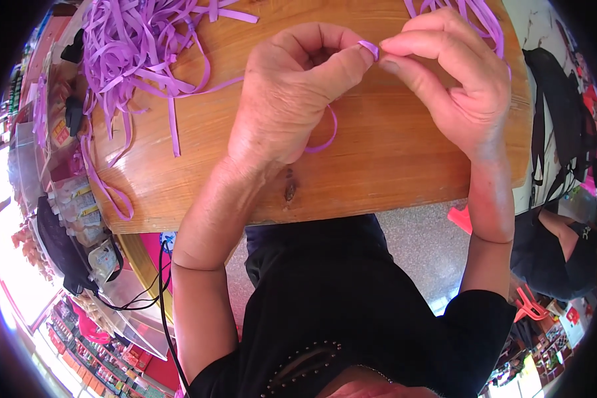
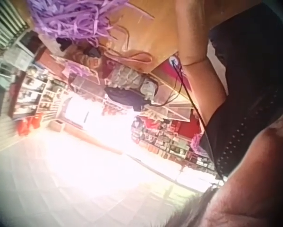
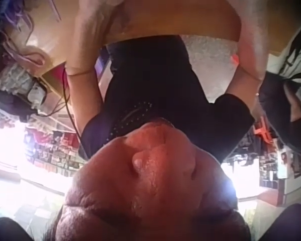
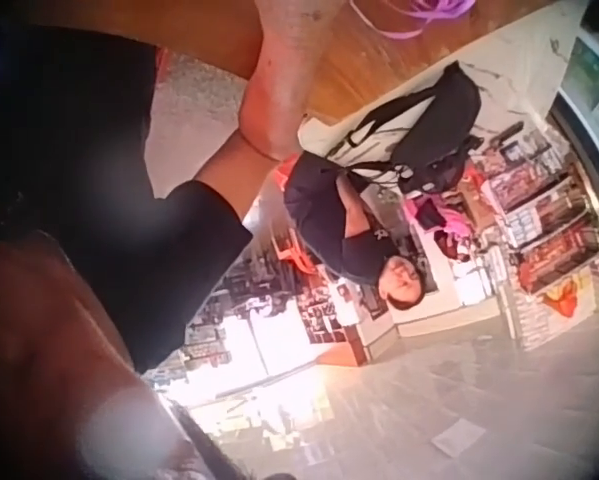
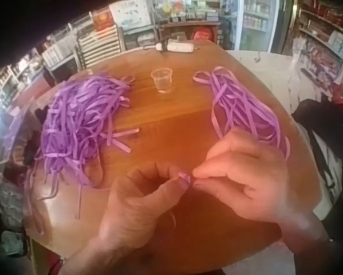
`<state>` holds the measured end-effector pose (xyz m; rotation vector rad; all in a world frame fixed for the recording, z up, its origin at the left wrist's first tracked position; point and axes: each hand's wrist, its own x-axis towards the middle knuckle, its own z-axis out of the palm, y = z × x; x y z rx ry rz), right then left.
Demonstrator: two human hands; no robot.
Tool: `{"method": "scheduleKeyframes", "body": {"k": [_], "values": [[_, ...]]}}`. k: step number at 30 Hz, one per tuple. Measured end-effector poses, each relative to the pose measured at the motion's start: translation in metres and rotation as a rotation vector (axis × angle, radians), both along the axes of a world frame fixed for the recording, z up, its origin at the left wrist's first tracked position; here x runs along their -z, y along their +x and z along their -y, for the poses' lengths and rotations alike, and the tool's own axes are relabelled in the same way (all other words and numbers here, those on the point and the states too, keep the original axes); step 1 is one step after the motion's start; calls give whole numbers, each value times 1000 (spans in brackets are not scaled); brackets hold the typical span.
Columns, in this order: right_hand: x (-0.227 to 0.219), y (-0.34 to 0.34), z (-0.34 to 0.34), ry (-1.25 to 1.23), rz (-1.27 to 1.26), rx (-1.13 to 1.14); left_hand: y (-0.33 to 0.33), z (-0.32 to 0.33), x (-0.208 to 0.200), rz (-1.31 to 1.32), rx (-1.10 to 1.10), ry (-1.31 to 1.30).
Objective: The person rolls a purple ribbon into a small bud by hand, folds the ribbon over the bud, and wraps it around the base to form a flower. They repeat this process multiple times with other ribbons from the pile on the table.
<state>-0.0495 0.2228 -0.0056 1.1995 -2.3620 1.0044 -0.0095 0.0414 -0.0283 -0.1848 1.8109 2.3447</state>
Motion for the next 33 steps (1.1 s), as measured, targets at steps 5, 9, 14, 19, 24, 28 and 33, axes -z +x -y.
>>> {"method": "scheduleKeyframes", "body": {"k": [5, 9, 14, 19, 24, 28, 33], "values": [[10, -1, 4, -137, 104, -92, 5, -4, -4, -87, -44, -67], [16, 0, 4, -290, 307, -106, 5, -5, -5, -172, -22, -191], [16, 3, 1, -459, 703, -40, 6, -8, 0, -276, -4, -68], [15, 2, 1, -551, 1099, -86, 5, -5, 13, -177, 57, 278], [13, 10, 11, -487, 669, -74, 3, -6, 15, -158, 24, 556], [17, 1, 11, -367, 11, -73, 4, -6, 11, -126, 8, 533], [7, 6, 9, -293, 47, -93, 6, -8, 7, -57, -32, 522]]}}
